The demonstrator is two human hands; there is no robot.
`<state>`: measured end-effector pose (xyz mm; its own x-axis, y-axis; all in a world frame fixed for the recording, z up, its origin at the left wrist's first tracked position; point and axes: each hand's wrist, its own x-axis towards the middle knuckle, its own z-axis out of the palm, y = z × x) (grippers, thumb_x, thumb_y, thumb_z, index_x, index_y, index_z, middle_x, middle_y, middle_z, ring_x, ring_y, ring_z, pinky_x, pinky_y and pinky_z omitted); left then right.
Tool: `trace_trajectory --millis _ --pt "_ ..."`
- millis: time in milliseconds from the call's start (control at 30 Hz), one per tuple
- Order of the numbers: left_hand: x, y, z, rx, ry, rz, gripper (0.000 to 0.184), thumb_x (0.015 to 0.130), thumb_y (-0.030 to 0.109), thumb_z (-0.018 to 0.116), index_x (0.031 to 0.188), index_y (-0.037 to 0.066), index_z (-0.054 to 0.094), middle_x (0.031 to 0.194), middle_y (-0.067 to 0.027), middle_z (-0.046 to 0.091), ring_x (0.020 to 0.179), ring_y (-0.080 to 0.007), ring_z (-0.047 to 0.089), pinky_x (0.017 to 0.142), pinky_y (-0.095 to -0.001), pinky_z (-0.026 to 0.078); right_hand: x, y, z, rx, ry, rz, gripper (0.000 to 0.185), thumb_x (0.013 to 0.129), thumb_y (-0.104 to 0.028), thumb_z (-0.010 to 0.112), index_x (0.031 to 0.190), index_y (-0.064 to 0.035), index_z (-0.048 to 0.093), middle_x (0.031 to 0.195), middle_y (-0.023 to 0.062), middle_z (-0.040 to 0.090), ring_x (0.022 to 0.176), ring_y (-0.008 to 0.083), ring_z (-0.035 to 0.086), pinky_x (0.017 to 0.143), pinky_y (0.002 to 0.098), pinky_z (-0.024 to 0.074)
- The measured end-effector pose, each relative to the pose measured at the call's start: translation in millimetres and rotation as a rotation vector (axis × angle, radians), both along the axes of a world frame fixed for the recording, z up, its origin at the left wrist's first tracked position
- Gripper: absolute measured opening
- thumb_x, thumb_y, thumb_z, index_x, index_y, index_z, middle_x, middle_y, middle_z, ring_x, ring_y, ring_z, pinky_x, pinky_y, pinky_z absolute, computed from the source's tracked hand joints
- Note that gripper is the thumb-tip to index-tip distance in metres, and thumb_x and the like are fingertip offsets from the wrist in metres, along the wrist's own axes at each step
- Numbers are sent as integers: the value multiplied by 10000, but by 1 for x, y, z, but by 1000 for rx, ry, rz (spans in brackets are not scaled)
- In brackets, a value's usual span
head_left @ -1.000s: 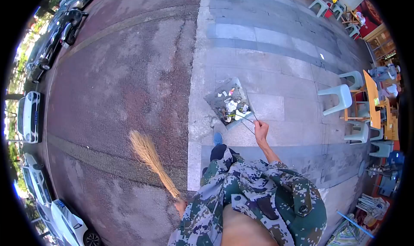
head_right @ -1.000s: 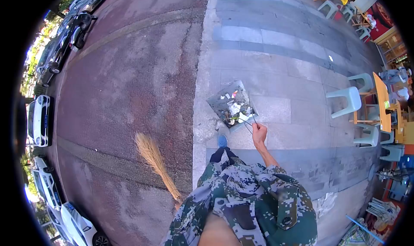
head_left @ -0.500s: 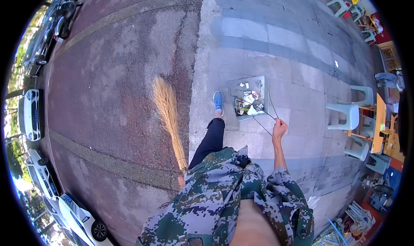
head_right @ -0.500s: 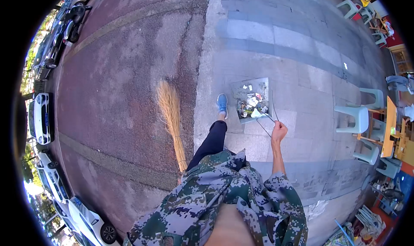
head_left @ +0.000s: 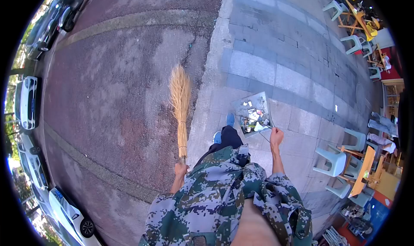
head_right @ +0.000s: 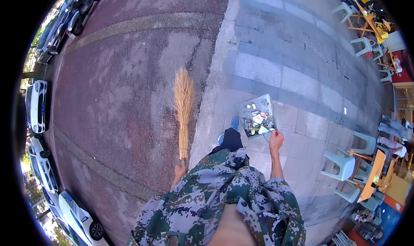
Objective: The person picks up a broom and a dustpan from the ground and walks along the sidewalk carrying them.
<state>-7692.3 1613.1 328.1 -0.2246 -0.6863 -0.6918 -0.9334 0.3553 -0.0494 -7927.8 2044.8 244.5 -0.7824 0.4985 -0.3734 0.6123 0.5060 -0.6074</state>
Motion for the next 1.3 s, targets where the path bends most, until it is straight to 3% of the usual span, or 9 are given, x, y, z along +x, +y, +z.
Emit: trace_trajectory --millis 233,433,500,533,667,800,1033,1100,1300 --pt "11 54 75 -42 135 208 266 596 217 600 679 -35 606 637 -203 590 682 -340 604 614 -404 455 -19 -5 12 -70 -145 284 307 738 -264 507 726 32 589 688 205 587 662 348 579 596 403 425" --pt "36 48 77 -53 174 324 146 599 71 553 663 -58 570 539 -110 547 470 -185 545 420 -335 428 -51 -43 7 -72 -259 714 374 770 -292 503 792 79 549 749 287 559 762 423 551 668 472 428" --pt "57 33 68 -104 196 261 161 645 89 509 679 -58 566 515 -130 534 442 -197 545 414 -343 432 -54 -50 4 -68 -244 763 364 779 -280 505 811 80 546 759 301 553 766 434 546 670 485 431" --pt "13 51 108 -154 260 191 195 645 108 509 709 -66 569 544 -172 550 510 -236 581 482 -368 445 -61 -54 1 -66 -208 805 348 781 -269 510 806 77 546 761 297 555 765 432 546 664 484 432" --pt "9 25 110 -185 183 83 269 644 109 497 807 -100 544 663 -249 572 671 -332 606 612 -419 454 -71 -72 3 -65 -119 912 313 786 -243 522 792 69 542 776 285 558 771 422 547 658 472 441" --pt "1 25 117 -217 168 -58 233 620 119 525 717 -92 541 578 -214 551 560 -305 586 550 -400 450 -60 -78 15 -46 -237 951 305 791 -256 520 805 49 536 791 271 562 778 419 542 677 473 436" --pt "45 10 149 125 -165 -468 223 668 73 536 832 -78 531 748 -274 560 760 -411 559 646 -436 454 -42 -103 6 2 -188 860 304 777 -269 528 825 32 528 813 248 560 798 399 544 683 463 444" --pt "48 16 222 228 -258 -369 237 646 62 555 860 -38 540 771 -245 567 767 -400 554 633 -446 450 -41 -94 12 11 -251 824 289 781 -261 523 828 24 532 805 243 564 794 397 546 684 465 443" --pt "131 -40 389 137 -440 -597 179 634 108 534 797 36 528 678 -239 550 693 -412 536 608 -477 439 11 -51 19 -7 -387 750 293 775 -264 542 845 21 535 810 241 569 788 399 550 677 464 446"
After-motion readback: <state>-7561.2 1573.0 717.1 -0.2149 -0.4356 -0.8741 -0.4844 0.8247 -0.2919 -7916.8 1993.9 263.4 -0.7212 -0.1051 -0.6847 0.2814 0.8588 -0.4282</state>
